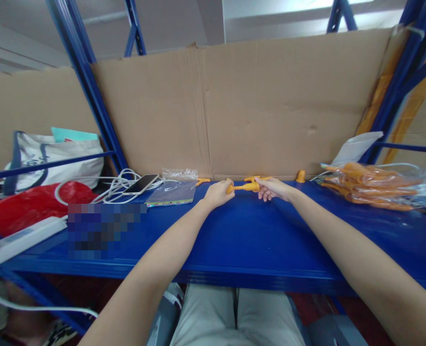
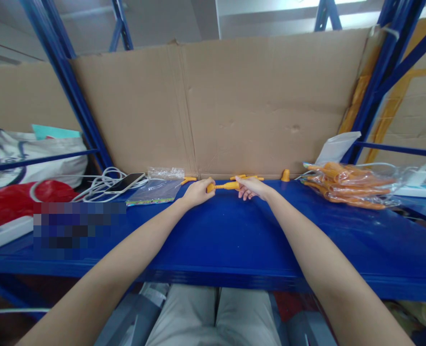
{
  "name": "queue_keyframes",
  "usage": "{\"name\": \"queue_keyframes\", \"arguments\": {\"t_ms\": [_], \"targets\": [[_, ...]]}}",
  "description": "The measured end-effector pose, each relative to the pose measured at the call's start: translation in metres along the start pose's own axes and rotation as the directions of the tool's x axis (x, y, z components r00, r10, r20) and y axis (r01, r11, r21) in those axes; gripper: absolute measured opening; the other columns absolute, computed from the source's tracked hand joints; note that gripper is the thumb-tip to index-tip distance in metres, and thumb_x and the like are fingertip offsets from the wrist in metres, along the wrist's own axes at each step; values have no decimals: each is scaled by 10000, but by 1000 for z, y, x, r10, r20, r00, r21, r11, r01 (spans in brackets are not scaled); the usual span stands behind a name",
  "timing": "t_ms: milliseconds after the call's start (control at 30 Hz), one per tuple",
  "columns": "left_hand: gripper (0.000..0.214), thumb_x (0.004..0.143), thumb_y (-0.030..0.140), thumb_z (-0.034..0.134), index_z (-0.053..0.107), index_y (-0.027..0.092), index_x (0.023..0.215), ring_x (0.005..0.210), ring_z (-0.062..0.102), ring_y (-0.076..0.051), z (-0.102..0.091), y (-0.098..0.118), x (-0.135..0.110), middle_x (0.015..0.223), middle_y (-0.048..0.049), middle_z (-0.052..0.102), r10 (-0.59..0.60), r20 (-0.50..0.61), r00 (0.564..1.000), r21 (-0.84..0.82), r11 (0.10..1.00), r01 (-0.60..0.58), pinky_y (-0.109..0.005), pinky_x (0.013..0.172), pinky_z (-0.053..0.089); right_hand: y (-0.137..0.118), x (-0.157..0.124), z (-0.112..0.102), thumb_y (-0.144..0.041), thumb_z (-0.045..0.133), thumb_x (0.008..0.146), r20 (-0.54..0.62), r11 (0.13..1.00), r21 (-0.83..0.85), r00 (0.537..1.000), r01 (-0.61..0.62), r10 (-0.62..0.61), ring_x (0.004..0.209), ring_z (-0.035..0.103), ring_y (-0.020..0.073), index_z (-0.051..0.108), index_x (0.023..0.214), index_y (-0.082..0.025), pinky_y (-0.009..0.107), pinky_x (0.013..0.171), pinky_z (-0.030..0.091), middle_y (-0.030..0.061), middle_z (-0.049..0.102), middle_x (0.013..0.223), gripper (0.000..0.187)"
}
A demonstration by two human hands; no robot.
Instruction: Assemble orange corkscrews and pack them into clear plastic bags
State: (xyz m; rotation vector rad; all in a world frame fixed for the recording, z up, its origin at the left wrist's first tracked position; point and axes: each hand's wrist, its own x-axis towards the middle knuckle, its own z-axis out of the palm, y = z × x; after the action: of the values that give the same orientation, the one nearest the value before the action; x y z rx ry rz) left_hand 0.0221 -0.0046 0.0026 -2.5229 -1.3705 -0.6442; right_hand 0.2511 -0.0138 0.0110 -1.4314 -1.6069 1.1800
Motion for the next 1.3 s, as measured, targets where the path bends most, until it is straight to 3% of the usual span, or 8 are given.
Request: {"name": "queue_keyframes", "arguments": {"t_ms": [267,633,833,933,1067,1300], "targets": [[320,864,425,537,575,207,1094,950,669,-238,1,3,-1,1006,-75,703,-57,-7,998,-6,998,57,-317,794,505,-3,-3,4,-554,393,942,-13,999,-35,1000,-12,11,412,539,84,601,732,-155,163,378,360,45,624,522,496],[311,887,449,506,600,200,1047,925,674,-236,0,4,0,965,-77,711,-117,-33,993,13,993,117,-296,754,495,-6,-5,6,-556,385,946,22,1000,-2,999,-28,28,416,541,76,567,778,-157,149,363,364,42,637,566,469],[302,878,449,515,612,203,1023,909,675,-228,1,4,1,945,-69,712,-135,-56,989,10,991,136,-286,752,492,-1,-4,1,-365,660,850,52,996,37,995,78,-80,553,615,80,608,1015,-182,153,456,460,53,714,859,252],[292,882,441,514,612,201,1016,900,675,-226,0,3,1,947,-67,713,-125,-68,990,-3,992,125,-285,748,492,-1,-3,0,-338,656,855,47,994,29,993,110,-111,545,602,77,638,939,-164,153,460,451,61,718,834,194],[282,888,430,512,606,197,1016,923,670,-228,-1,3,1,972,-65,710,-100,-84,991,-14,995,99,-282,750,490,-5,-6,2,-392,577,903,19,996,24,996,83,-83,512,585,82,649,778,-135,161,448,429,80,706,720,295],[288,896,440,501,598,200,1021,923,672,-235,-2,4,0,974,-68,706,-116,-60,991,-7,993,116,-294,751,494,-6,-7,5,-396,576,904,-1,997,40,998,68,-68,488,578,83,641,780,-138,162,429,416,70,693,671,293]]}}
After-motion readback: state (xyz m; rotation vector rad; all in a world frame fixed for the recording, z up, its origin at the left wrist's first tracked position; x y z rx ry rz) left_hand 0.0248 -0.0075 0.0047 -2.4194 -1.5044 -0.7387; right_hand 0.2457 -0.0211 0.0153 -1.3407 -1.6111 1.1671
